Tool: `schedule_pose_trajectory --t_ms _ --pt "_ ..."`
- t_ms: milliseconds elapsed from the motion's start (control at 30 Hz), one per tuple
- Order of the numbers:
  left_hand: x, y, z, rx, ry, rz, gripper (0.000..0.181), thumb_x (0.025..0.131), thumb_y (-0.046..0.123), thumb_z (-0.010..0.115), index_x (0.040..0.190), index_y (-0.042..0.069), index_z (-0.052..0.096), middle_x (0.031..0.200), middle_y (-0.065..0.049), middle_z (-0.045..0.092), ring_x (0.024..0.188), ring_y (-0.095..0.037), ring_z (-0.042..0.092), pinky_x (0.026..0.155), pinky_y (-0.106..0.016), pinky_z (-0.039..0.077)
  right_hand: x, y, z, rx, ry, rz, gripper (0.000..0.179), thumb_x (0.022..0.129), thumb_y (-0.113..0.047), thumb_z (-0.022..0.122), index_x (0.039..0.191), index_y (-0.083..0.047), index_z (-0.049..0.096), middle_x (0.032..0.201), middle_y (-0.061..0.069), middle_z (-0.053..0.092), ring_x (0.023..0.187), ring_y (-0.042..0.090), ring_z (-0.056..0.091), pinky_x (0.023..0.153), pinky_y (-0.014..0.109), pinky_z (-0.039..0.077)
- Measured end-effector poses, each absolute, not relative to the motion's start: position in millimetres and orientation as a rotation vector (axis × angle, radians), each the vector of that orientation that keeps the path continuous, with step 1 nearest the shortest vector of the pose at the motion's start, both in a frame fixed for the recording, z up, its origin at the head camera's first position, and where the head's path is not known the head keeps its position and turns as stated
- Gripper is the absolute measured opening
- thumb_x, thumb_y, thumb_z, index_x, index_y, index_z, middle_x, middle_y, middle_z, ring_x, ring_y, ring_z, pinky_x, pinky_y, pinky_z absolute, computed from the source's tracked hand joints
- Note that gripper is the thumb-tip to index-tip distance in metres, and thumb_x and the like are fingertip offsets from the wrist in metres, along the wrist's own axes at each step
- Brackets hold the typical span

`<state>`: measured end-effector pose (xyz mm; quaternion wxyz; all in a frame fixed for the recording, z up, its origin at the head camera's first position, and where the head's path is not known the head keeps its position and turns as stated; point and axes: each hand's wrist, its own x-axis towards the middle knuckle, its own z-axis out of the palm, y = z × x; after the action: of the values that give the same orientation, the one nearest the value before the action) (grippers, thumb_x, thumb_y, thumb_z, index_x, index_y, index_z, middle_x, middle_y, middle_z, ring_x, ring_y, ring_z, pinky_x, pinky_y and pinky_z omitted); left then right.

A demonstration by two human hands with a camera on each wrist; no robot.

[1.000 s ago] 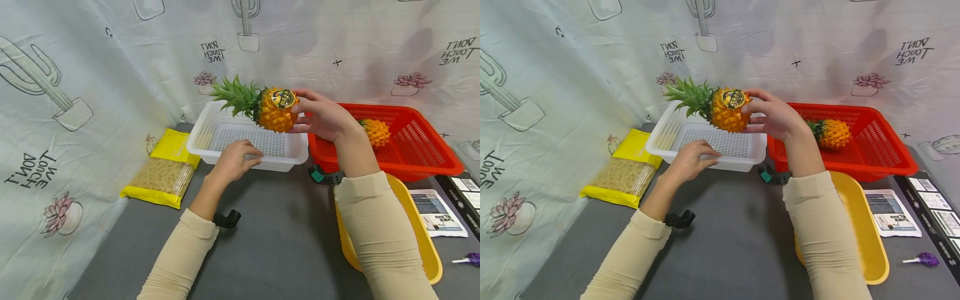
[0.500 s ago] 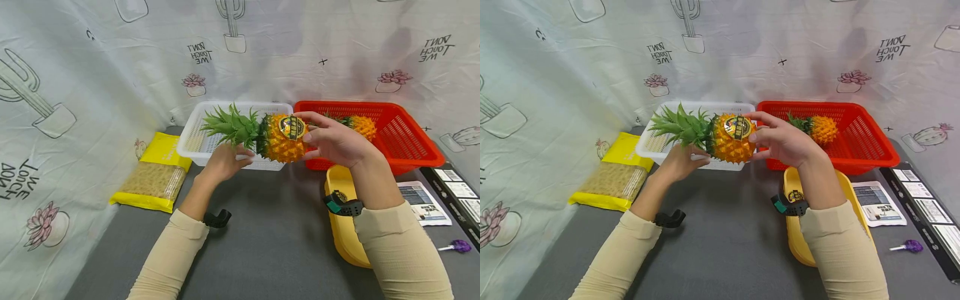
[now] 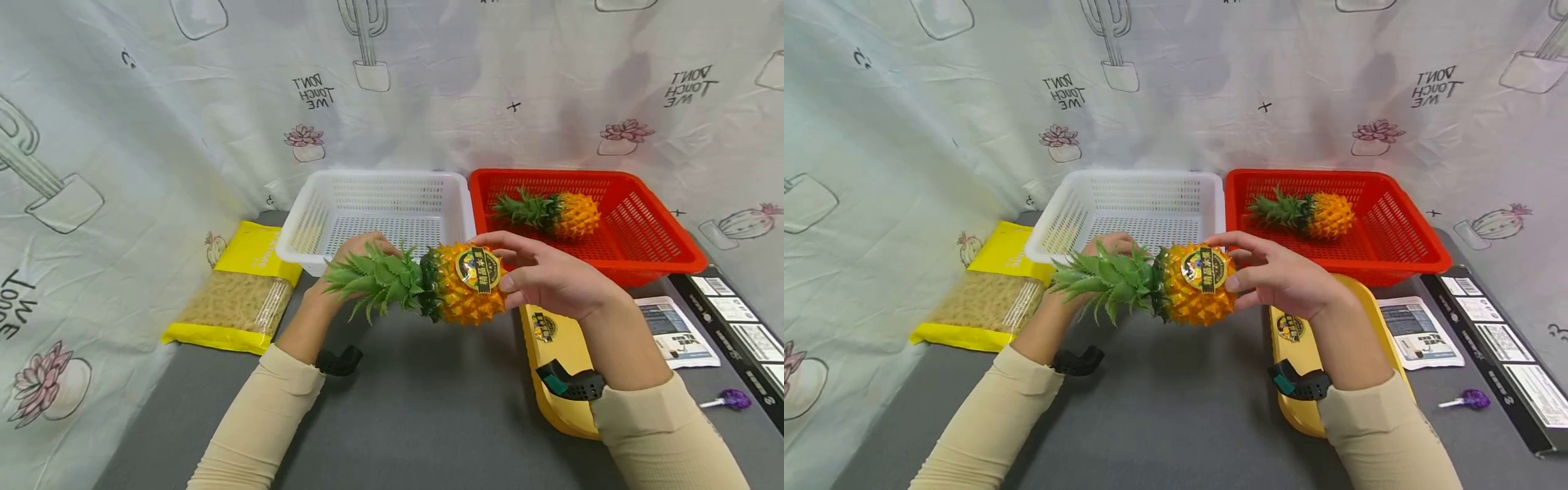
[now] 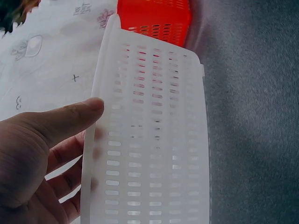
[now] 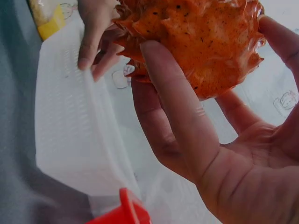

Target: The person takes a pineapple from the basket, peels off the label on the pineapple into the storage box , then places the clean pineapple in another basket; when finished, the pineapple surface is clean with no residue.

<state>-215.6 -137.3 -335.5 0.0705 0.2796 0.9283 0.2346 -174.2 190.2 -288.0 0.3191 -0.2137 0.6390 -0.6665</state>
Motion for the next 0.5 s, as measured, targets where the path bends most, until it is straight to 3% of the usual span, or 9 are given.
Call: schedule_pose_trajectory --t_ms 33,67,133,267,500 --pt "-222 -137 -338 0.953 2.755 0.932 0.022 0.106 0.016 0.058 0.105 0.004 0.076 0.099 -0.006 0.068 0.091 -0.018 0.064 0.085 -0.033 0.056 -173 192 -290 -0.562 1.686 -1.738 0.056 0.095 -0.003 0.058 0.147 -0.021 0.049 0.142 0.011 0.042 0.110 0.023 0.062 0.082 0.037 0.063" --pt "-224 -137 -339 0.986 2.817 0.958 0.021 0.103 0.016 0.063 0.107 0.002 0.078 0.101 -0.011 0.070 0.093 -0.025 0.066 0.086 -0.039 0.057 -172 193 -292 -0.566 1.693 -1.724 0.056 0.095 -0.003 0.058 0.147 -0.021 0.050 0.142 0.012 0.041 0.110 0.023 0.062 0.081 0.037 0.063" --pt "-229 -139 -342 0.989 2.938 0.852 0.023 0.097 0.018 0.072 0.115 0.006 0.079 0.108 -0.011 0.072 0.101 -0.027 0.067 0.091 -0.043 0.056 -170 194 -296 -0.563 1.707 -1.702 0.057 0.094 -0.004 0.059 0.147 -0.022 0.049 0.144 0.014 0.039 0.112 0.025 0.062 0.081 0.038 0.063" --pt "-222 -141 -332 0.961 2.943 0.792 0.024 0.097 0.018 0.073 0.117 0.005 0.078 0.109 -0.011 0.073 0.102 -0.028 0.068 0.091 -0.044 0.055 -166 195 -305 -0.559 1.728 -1.668 0.057 0.094 -0.007 0.061 0.147 -0.023 0.050 0.138 0.017 0.046 0.112 0.027 0.062 0.083 0.041 0.062" --pt "-217 -150 -325 0.887 2.922 0.965 0.020 0.098 0.014 0.071 0.116 0.009 0.079 0.112 -0.007 0.075 0.104 -0.024 0.069 0.093 -0.044 0.055 -164 196 -317 -0.518 1.731 -1.640 0.056 0.094 -0.010 0.063 0.147 -0.021 0.048 0.137 0.017 0.047 0.102 0.023 0.063 0.082 0.039 0.061"
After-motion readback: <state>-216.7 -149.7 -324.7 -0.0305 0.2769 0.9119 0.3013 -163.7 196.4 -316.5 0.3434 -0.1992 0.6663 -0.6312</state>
